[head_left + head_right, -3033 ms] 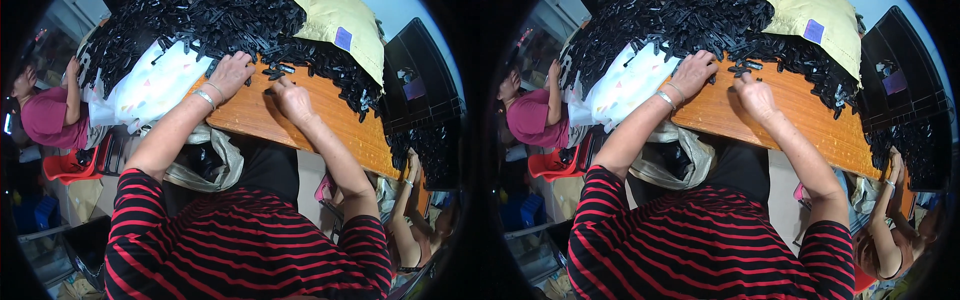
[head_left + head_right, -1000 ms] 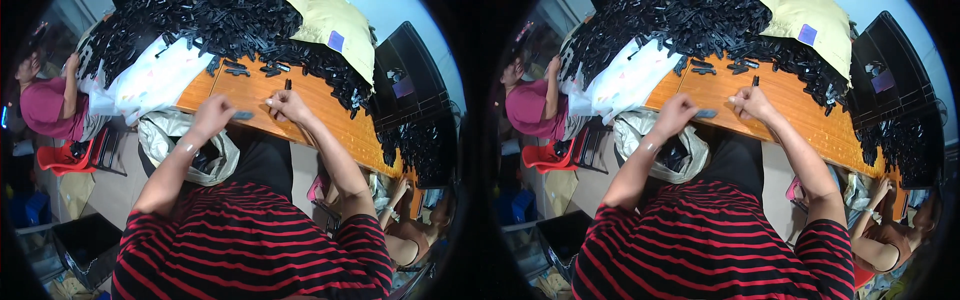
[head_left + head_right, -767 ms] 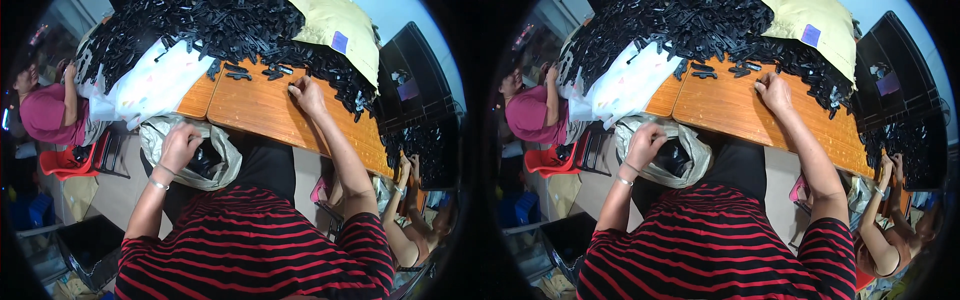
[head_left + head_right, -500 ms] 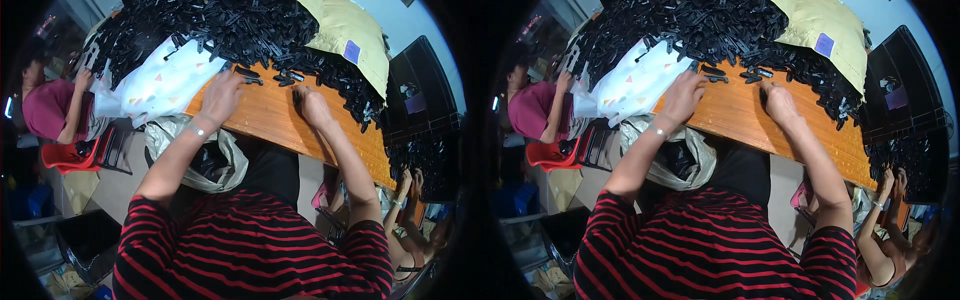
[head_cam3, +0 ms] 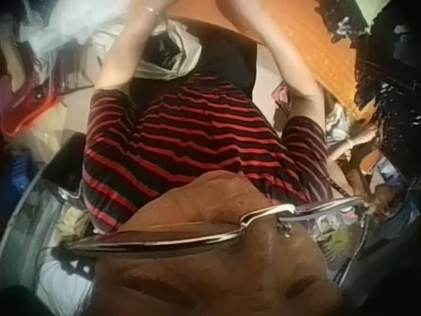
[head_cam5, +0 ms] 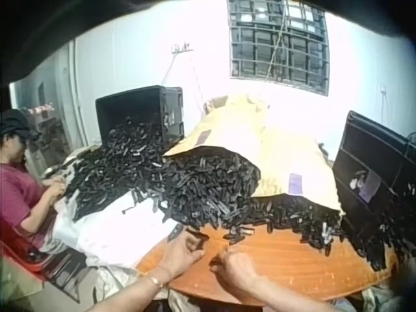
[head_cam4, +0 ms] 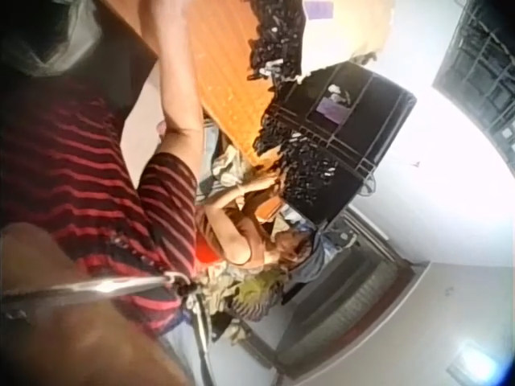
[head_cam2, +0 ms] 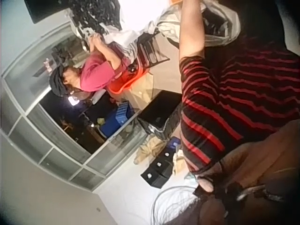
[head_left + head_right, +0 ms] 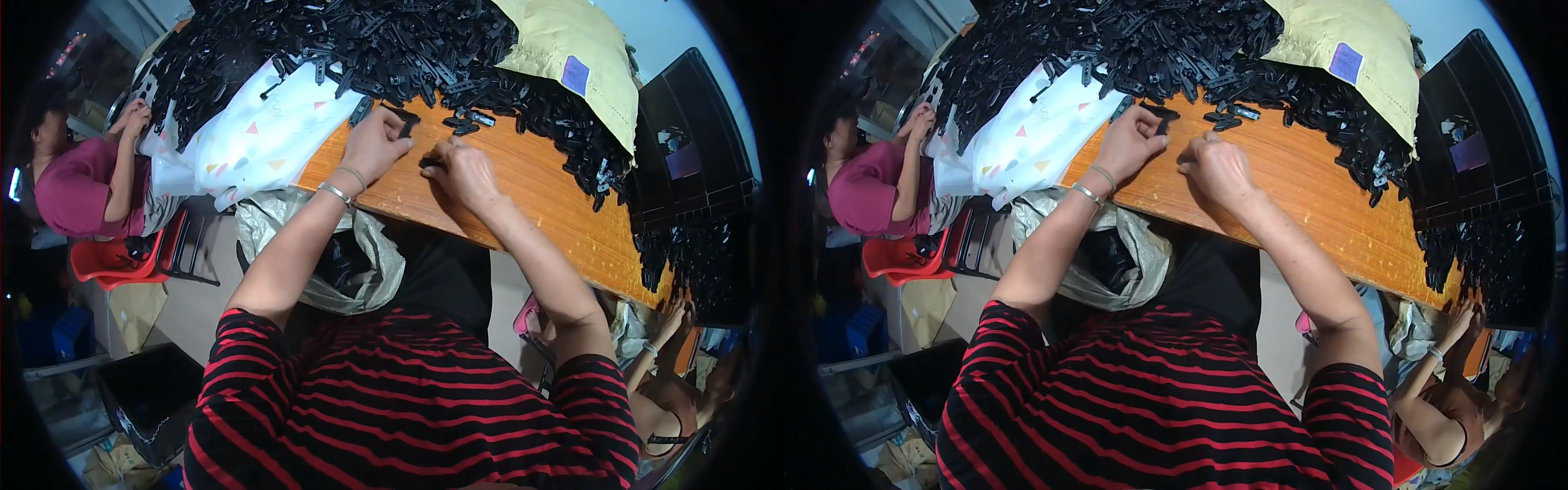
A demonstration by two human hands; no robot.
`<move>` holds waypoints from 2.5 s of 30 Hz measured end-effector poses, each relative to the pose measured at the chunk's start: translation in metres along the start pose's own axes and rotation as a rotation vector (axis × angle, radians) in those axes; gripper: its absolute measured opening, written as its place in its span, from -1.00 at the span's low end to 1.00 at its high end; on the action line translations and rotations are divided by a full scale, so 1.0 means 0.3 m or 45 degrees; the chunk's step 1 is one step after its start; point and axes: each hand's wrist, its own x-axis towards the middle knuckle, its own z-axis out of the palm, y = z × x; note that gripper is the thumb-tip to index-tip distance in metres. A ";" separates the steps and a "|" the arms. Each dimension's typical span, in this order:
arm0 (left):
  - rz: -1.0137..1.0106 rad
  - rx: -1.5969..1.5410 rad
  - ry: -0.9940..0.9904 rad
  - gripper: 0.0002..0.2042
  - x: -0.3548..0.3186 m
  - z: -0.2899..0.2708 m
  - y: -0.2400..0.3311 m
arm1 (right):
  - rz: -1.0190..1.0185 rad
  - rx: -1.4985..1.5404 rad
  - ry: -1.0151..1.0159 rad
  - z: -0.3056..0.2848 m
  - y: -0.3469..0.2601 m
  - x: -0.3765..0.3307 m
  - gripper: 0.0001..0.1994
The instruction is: Assembling small black hardware parts by hand at a workbench.
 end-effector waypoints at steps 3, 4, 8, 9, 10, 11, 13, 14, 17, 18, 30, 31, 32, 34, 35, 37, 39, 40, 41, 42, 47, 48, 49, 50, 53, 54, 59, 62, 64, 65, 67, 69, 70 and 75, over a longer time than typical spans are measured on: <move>-0.480 -0.804 -0.106 -0.58 -0.010 -0.019 0.024 | 0.005 0.012 0.015 0.006 -0.028 0.019 -0.70; -0.477 -0.888 -0.117 -0.48 -0.010 -0.023 0.028 | 0.053 0.168 0.042 -0.014 -0.030 0.019 -0.67; -0.388 -1.024 -0.132 -0.58 -0.027 -0.007 0.104 | 0.196 0.792 -0.015 -0.060 -0.020 0.023 -0.74; -0.394 -1.027 -0.127 -0.58 -0.032 0.001 0.115 | 0.226 1.076 -0.007 -0.066 -0.033 0.022 -0.81; -0.423 -1.011 -0.154 -0.62 -0.034 0.005 0.125 | 0.348 1.193 -0.049 -0.085 -0.042 0.015 -0.89; -0.449 -0.994 -0.189 -0.66 -0.032 0.005 0.140 | 0.351 1.192 -0.049 -0.089 -0.037 0.010 -0.89; -0.419 -1.048 -0.217 -0.57 -0.031 0.004 0.150 | 0.444 1.176 -0.029 -0.102 -0.011 0.002 -0.90; -0.452 -1.110 -0.229 -0.56 -0.030 0.005 0.152 | 0.444 1.238 -0.028 -0.095 -0.004 0.000 -0.90; -0.526 -1.186 -0.289 -0.57 -0.033 0.012 0.161 | 0.426 1.217 -0.061 -0.076 -0.009 -0.027 -0.89; -0.568 -1.203 -0.337 -0.59 -0.035 0.015 0.166 | 0.415 1.241 -0.015 -0.062 -0.001 -0.030 -0.87; -0.325 -0.676 -0.254 -0.87 -0.036 0.011 0.055 | 0.658 1.248 -0.209 -0.053 0.032 -0.029 -0.85; -0.338 -0.642 -0.269 -0.88 -0.036 0.014 0.051 | 0.659 1.246 -0.211 -0.050 0.034 -0.028 -0.85; -0.339 -0.645 -0.266 -0.88 -0.035 0.016 0.047 | 0.669 1.256 -0.229 -0.048 0.035 -0.024 -0.84; -0.346 -0.599 -0.253 -0.87 -0.032 0.023 0.039 | 0.678 1.264 -0.250 -0.046 0.035 -0.019 -0.84; -0.347 -0.601 -0.249 -0.87 -0.032 0.027 0.032 | 0.693 1.253 -0.247 -0.045 0.036 -0.017 -0.84; -0.306 -0.519 -0.221 -0.86 -0.034 0.035 0.018 | 0.709 1.240 -0.248 -0.043 0.034 -0.012 -0.83; -0.328 -0.490 -0.230 -0.85 -0.035 0.032 0.021 | 0.742 1.206 -0.279 -0.044 0.031 -0.009 -0.83; -0.347 -0.458 -0.238 -0.84 -0.035 0.031 0.022 | 0.746 1.206 -0.283 -0.048 0.030 -0.005 -0.83; -0.354 -0.461 -0.237 -0.84 -0.037 0.032 0.019 | 0.746 1.189 -0.304 -0.055 0.025 0.001 -0.83; -0.274 -0.324 -0.192 -0.82 -0.036 0.035 0.016 | 0.746 1.173 -0.326 -0.057 0.022 0.005 -0.83; -0.132 -0.063 -0.100 -0.79 -0.049 0.060 0.034 | 0.760 1.092 -0.368 -0.056 0.050 0.000 -0.81; -0.143 -0.022 -0.134 -0.79 -0.042 0.059 0.037 | 0.770 1.100 -0.377 -0.059 0.053 0.001 -0.81; -0.152 0.019 -0.169 -0.78 -0.033 0.058 0.041 | 0.770 1.098 -0.381 -0.063 0.053 0.014 -0.81; -0.158 0.016 -0.171 -0.78 -0.020 0.055 0.049 | 0.815 1.038 -0.437 -0.070 0.051 0.029 -0.81; -0.187 0.286 -0.244 -0.78 0.011 0.047 0.067 | 0.850 0.976 -0.494 -0.067 0.054 0.047 -0.80; -0.145 0.297 -0.233 -0.77 0.007 0.045 0.061 | 0.855 0.943 -0.439 -0.062 0.052 0.045 -0.79; -0.090 0.216 -0.196 -0.79 -0.089 0.011 0.036 | 0.679 0.946 -0.457 -0.055 0.040 -0.005 -0.76; 0.053 0.183 -0.140 -0.82 -0.239 -0.074 0.015 | 0.579 0.934 -0.456 -0.086 0.053 -0.022 -0.76; 0.082 0.170 -0.153 -0.83 -0.334 -0.171 -0.005 | 0.616 0.608 -0.250 -0.103 0.083 -0.005 -0.81; 0.064 0.212 -0.179 -0.85 -0.367 -0.218 -0.018 | 0.612 0.613 -0.245 -0.100 0.113 0.009 -0.81; -0.095 0.280 -0.217 -0.86 -0.396 -0.279 -0.015 | 0.140 -0.100 0.237 -0.091 0.160 0.028 -0.85; -0.262 0.347 -0.229 -0.88 -0.387 -0.294 -0.007 | 0.239 -0.090 0.173 -0.081 0.163 0.062 -0.82; -0.157 0.333 -0.126 -0.88 -0.356 -0.272 0.005 | 0.239 -0.172 0.181 -0.064 0.177 0.065 -0.81; 0.384 0.399 0.205 -0.86 -0.134 -0.149 0.008 | 0.231 -0.111 0.138 -0.055 0.162 0.066 -0.81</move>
